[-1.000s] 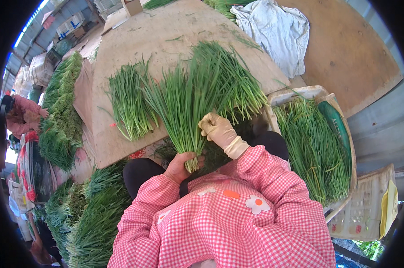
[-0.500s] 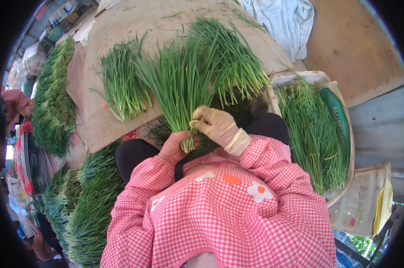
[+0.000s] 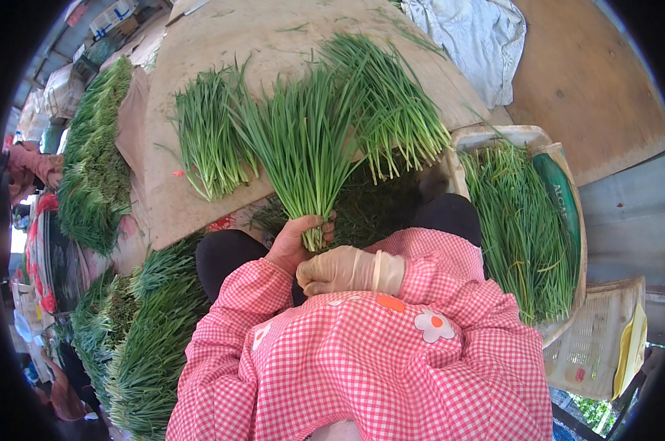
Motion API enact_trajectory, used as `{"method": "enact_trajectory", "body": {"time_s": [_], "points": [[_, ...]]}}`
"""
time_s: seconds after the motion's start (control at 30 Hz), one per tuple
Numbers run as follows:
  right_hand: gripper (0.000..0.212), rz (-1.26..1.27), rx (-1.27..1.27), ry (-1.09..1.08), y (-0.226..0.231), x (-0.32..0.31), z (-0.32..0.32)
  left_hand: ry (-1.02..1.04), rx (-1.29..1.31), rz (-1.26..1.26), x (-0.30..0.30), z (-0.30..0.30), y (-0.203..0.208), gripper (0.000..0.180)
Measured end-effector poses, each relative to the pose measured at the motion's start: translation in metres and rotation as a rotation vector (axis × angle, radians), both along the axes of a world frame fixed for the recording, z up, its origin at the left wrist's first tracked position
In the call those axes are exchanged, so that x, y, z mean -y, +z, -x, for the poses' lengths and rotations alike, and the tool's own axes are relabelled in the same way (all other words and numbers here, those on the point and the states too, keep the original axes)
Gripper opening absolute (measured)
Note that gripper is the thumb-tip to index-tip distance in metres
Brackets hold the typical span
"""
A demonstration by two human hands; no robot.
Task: The person is bundling chives by hand, removing yellowed leaves, and tying small bunches together with thin yellow strips.
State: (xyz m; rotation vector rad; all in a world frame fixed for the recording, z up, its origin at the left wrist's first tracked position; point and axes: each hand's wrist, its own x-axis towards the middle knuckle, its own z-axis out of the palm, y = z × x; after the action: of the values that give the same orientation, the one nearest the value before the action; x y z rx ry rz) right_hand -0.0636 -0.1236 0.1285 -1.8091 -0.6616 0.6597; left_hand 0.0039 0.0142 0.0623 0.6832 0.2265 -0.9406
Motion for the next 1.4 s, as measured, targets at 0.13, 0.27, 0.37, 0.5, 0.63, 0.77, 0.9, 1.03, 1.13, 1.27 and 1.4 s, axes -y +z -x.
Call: {"method": "enact_trajectory", "body": {"time_s": [0.13,0.27,0.37,0.5,0.63,0.77,0.9,1.03,1.13,1.27,1.4], "points": [[0.018,-0.033,0.273,-0.231,0.024,0.022,-0.031,0.009,-0.003,-0.044,-0.003,0.004,0.004,0.031],[0.022,0.006,0.413,-0.704,0.025,0.042,-0.071,-0.029,0.198,0.019,0.001,0.003,-0.003,0.037],[0.028,0.222,0.433,-0.810,0.028,0.049,-0.089,-0.066,0.219,0.008,0.001,0.004,-0.001,0.041],[0.024,0.403,0.327,-0.813,0.043,0.045,-0.091,-0.103,0.270,-0.021,0.002,0.005,-0.003,0.040],[0.014,0.064,0.092,-0.795,0.015,0.053,-0.095,-0.122,0.289,-0.045,0.001,0.007,-0.003,0.038],[0.015,-0.326,0.029,-0.747,0.005,0.053,-0.083,-0.118,0.241,-0.011,0.000,0.004,0.001,0.037],[0.017,-0.618,0.101,-0.567,0.006,0.049,-0.052,-0.068,0.159,0.049,0.001,0.001,0.002,0.035],[0.007,-0.271,0.410,-0.348,0.003,0.047,-0.016,0.036,0.066,0.064,0.000,0.002,0.001,0.034],[0.007,-0.462,0.150,-0.420,0.005,0.041,0.007,0.026,0.040,0.106,-0.003,0.002,-0.004,0.038],[0.007,-0.624,-0.072,-0.463,0.002,0.048,0.014,-0.029,0.103,0.158,-0.002,0.004,-0.002,0.043],[0.010,-0.418,-0.009,-0.278,-0.007,0.053,0.012,-0.055,0.061,0.206,-0.004,0.005,0.001,0.043]]}}
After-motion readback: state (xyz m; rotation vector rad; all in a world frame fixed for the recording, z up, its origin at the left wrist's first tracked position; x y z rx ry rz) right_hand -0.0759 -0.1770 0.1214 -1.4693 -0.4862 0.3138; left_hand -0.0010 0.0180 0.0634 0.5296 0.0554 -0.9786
